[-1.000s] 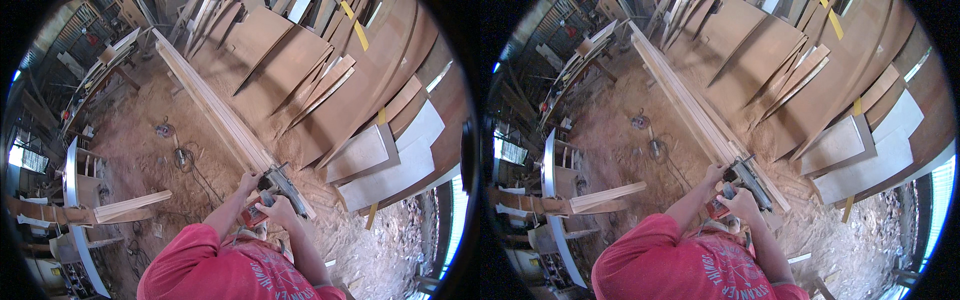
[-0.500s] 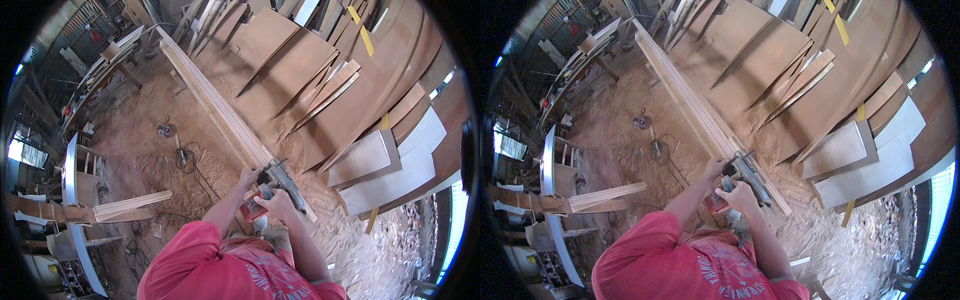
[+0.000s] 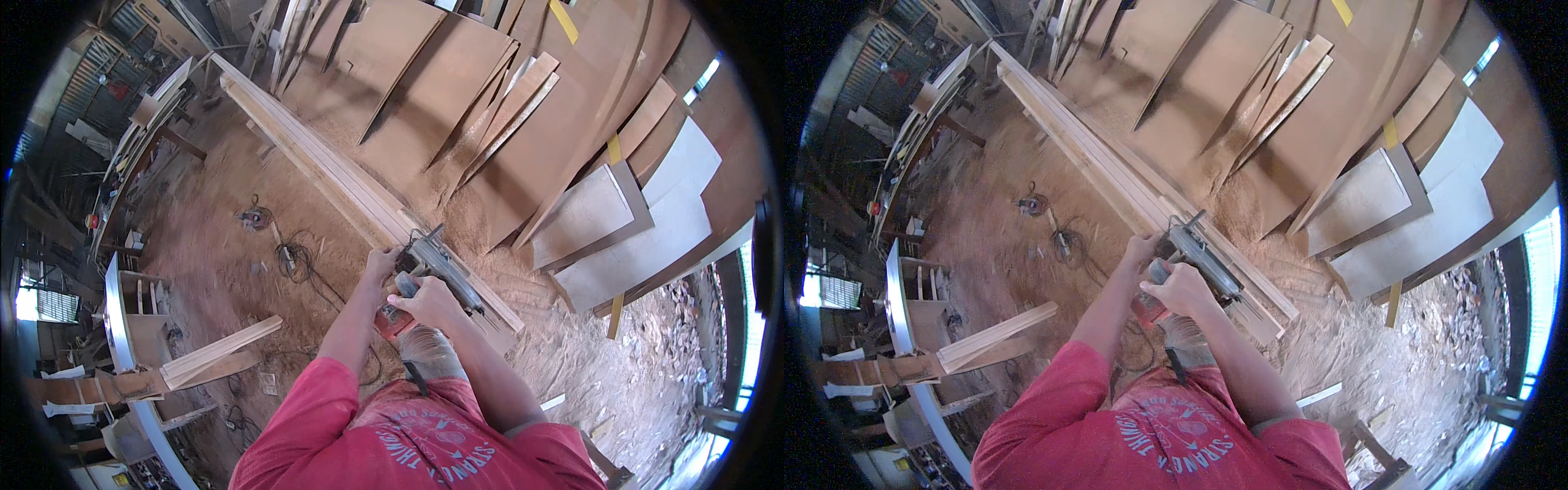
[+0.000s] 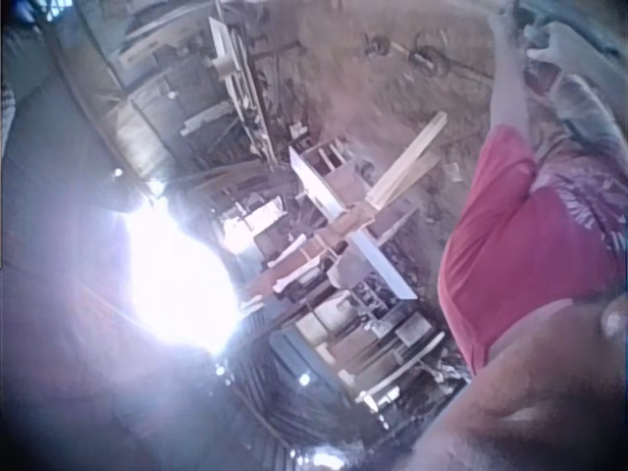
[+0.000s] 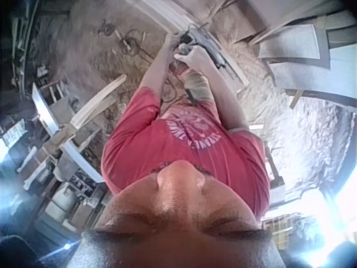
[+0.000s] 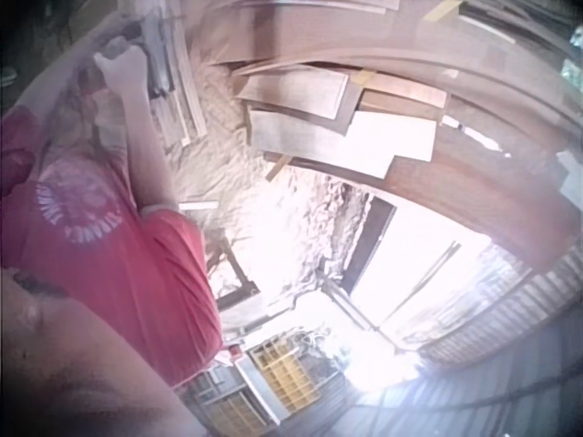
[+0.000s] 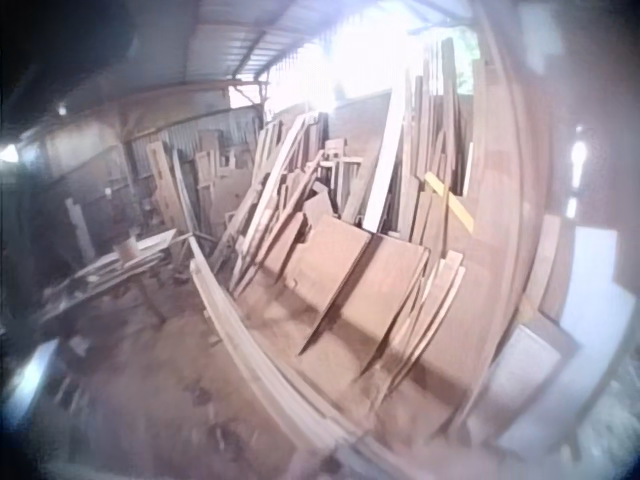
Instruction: The person uses a circular saw to cut a long piece of wood, moving the tool along the length of the board while holding the wood steady with their other hand.
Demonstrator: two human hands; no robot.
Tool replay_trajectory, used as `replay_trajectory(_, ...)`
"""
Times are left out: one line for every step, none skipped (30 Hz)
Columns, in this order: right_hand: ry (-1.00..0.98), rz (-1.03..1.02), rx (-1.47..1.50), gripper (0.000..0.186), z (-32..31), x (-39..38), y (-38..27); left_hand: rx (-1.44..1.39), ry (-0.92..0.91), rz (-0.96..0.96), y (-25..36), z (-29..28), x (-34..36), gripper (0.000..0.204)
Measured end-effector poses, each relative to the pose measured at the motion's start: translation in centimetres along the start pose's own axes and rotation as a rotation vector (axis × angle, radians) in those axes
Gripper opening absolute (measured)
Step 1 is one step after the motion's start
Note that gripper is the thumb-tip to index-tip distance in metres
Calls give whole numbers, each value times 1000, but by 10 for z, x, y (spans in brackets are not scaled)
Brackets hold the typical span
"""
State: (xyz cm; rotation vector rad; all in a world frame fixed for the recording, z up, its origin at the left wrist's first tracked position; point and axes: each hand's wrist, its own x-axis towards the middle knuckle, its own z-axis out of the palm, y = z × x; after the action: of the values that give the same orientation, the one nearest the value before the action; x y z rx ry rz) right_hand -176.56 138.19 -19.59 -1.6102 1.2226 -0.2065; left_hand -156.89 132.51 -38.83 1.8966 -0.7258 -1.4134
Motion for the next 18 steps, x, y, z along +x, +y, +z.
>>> replay_trajectory(2,1,3,90,0,2,0,-35,3,4,1,0,4,34)
replay_trajectory(-15,8,-9,89,0,5,0,-50,3,34,0,-1,7,34)
replay_trajectory(-34,12,-22,89,0,7,-1,17,26,23,-2,-3,11,34)
replay_trajectory(-35,4,-23,89,0,10,-1,92,70,40,-4,-5,16,33)
replay_trajectory(-28,7,-29,88,0,13,-3,83,65,19,-7,-5,22,33)
replay_trajectory(-25,7,-32,88,1,15,-6,-49,15,18,-11,-6,28,33)
replay_trajectory(-32,-15,-30,88,1,16,-8,-166,-34,-31,-14,-7,34,34)
replay_trajectory(-7,-17,-12,86,0,16,-12,-85,-5,-24,-16,-9,38,36)
replay_trajectory(19,-5,-16,83,0,17,-15,-80,-18,18,-18,-10,41,39)
replay_trajectory(16,-49,7,83,0,18,-19,-149,-47,-39,-18,-12,44,31)
replay_trajectory(15,-12,37,80,-1,19,-23,-30,-17,-10,-17,-14,46,32)
replay_trajectory(16,31,69,77,-2,20,-26,-4,-6,11,-15,-16,46,34)
replay_trajectory(21,16,68,77,-3,22,-28,-45,-23,45,-12,-18,46,35)
replay_trajectory(9,29,54,75,-4,23,-30,-85,-40,13,-9,-19,46,35)
replay_trajectory(6,15,44,73,-3,26,-32,-80,-18,47,-5,-21,46,35)
replay_trajectory(-3,34,45,73,-2,29,-34,-7,-13,41,-2,-24,46,37)
replay_trajectory(21,36,24,71,0,33,-35,89,7,27,1,-26,48,38)
replay_trajectory(40,54,-15,69,1,36,-36,70,-6,40,3,-28,50,38)
